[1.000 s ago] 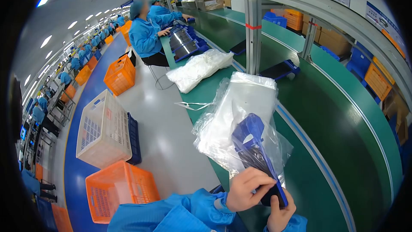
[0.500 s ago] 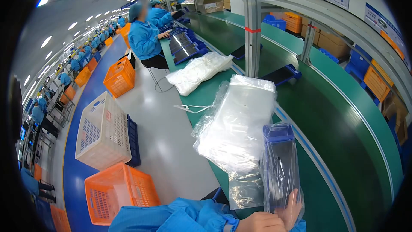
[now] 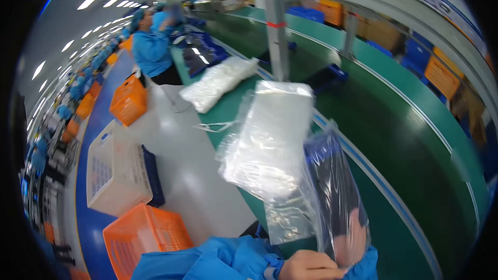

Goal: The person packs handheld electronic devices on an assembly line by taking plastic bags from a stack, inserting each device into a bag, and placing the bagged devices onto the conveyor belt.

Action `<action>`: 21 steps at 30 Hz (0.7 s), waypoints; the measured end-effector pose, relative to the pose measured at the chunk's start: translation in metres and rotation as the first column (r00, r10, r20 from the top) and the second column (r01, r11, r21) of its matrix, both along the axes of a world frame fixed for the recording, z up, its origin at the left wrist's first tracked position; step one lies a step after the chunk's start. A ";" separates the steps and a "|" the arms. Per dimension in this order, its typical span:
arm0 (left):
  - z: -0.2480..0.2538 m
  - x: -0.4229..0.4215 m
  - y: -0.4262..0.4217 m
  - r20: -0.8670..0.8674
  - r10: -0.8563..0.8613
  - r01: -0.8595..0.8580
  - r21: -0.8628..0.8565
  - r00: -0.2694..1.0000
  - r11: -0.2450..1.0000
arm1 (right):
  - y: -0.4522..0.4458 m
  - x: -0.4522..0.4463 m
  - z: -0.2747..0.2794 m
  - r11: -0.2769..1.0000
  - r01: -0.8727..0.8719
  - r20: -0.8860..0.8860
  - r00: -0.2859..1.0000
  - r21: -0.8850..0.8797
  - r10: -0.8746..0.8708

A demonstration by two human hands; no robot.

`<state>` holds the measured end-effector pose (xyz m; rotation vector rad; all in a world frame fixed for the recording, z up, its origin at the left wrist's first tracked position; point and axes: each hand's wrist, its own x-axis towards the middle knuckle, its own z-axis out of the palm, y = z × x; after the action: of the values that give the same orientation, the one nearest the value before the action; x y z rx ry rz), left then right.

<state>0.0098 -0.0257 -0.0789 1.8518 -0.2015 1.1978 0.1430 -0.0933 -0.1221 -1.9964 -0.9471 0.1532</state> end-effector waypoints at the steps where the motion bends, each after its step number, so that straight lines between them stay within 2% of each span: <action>1: 0.009 -0.001 0.007 -0.005 -0.046 0.046 0.032 0.999 0.998 | -0.004 0.005 0.003 0.992 0.045 0.132 0.991 -0.117 -0.030; 3: 0.005 0.005 0.006 -0.091 -0.046 0.050 0.049 0.995 0.998 | -0.003 0.017 0.013 0.960 0.148 0.299 0.952 -0.238 -0.073; 4: 0.008 0.005 0.009 -0.182 -0.049 0.068 0.097 0.982 0.993 | 0.001 0.020 0.020 0.994 0.106 0.133 0.985 0.027 -0.108; 5: 0.001 0.005 0.017 -0.176 -0.103 0.139 0.207 0.979 0.969 | 0.004 0.023 0.026 0.950 0.077 -0.014 0.997 0.303 -0.076; 6: -0.007 0.000 0.014 -0.218 -0.065 0.106 0.183 0.974 0.977 | 0.007 0.036 0.033 0.832 0.224 -0.399 0.917 0.508 -0.003; 7: -0.013 -0.001 0.017 -0.222 -0.040 0.083 0.185 0.974 0.979 | 0.010 0.049 0.040 0.599 0.475 -0.669 0.730 0.645 0.140; 8: -0.015 -0.004 0.024 -0.233 -0.016 0.065 0.204 0.972 0.977 | 0.009 0.060 0.050 0.634 0.474 -0.580 0.813 0.610 -0.050; 9: -0.019 -0.007 0.033 -0.285 0.032 0.028 0.205 0.958 0.978 | 0.000 0.076 0.047 0.639 0.406 -0.402 0.901 0.653 -0.162; 10: -0.023 -0.011 0.039 -0.327 0.153 -0.085 0.213 0.932 0.973 | -0.017 0.106 0.042 0.726 0.454 -0.279 0.891 0.517 -0.359; 11: -0.024 -0.015 0.047 -0.349 0.244 -0.162 0.248 0.905 0.955 | -0.030 0.125 0.044 0.746 0.475 -0.146 0.873 0.466 -0.465; 12: -0.025 -0.020 0.056 -0.402 0.310 -0.211 0.272 0.862 0.939 | -0.041 0.148 0.043 0.738 0.567 -0.045 0.803 0.367 -0.595; 14: -0.029 -0.029 0.074 -0.502 0.412 -0.270 0.332 0.761 0.904 | -0.060 0.189 0.034 0.757 0.540 0.251 0.726 0.369 -0.640; 17: -0.037 -0.035 0.087 -0.603 0.491 -0.294 0.400 0.629 0.868 | -0.105 0.270 0.004 0.816 0.488 0.617 0.549 0.310 -0.563; 18: -0.042 -0.035 0.089 -0.621 0.496 -0.304 0.395 0.607 0.867 | -0.118 0.290 -0.003 0.825 0.481 0.652 0.528 0.298 -0.544; 20: -0.048 -0.037 0.093 -0.663 0.496 -0.333 0.367 0.561 0.868 | -0.150 0.328 -0.021 0.795 0.598 0.750 0.478 0.104 -0.458; 21: -0.050 -0.037 0.095 -0.628 0.543 -0.339 0.425 0.558 0.839 | -0.163 0.340 -0.023 0.759 0.651 0.790 0.460 0.010 -0.405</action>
<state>-0.0270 0.0691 -0.1285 2.5740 0.6500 0.6365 0.4832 -0.2558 -0.1454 -2.6055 -0.7165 -1.0691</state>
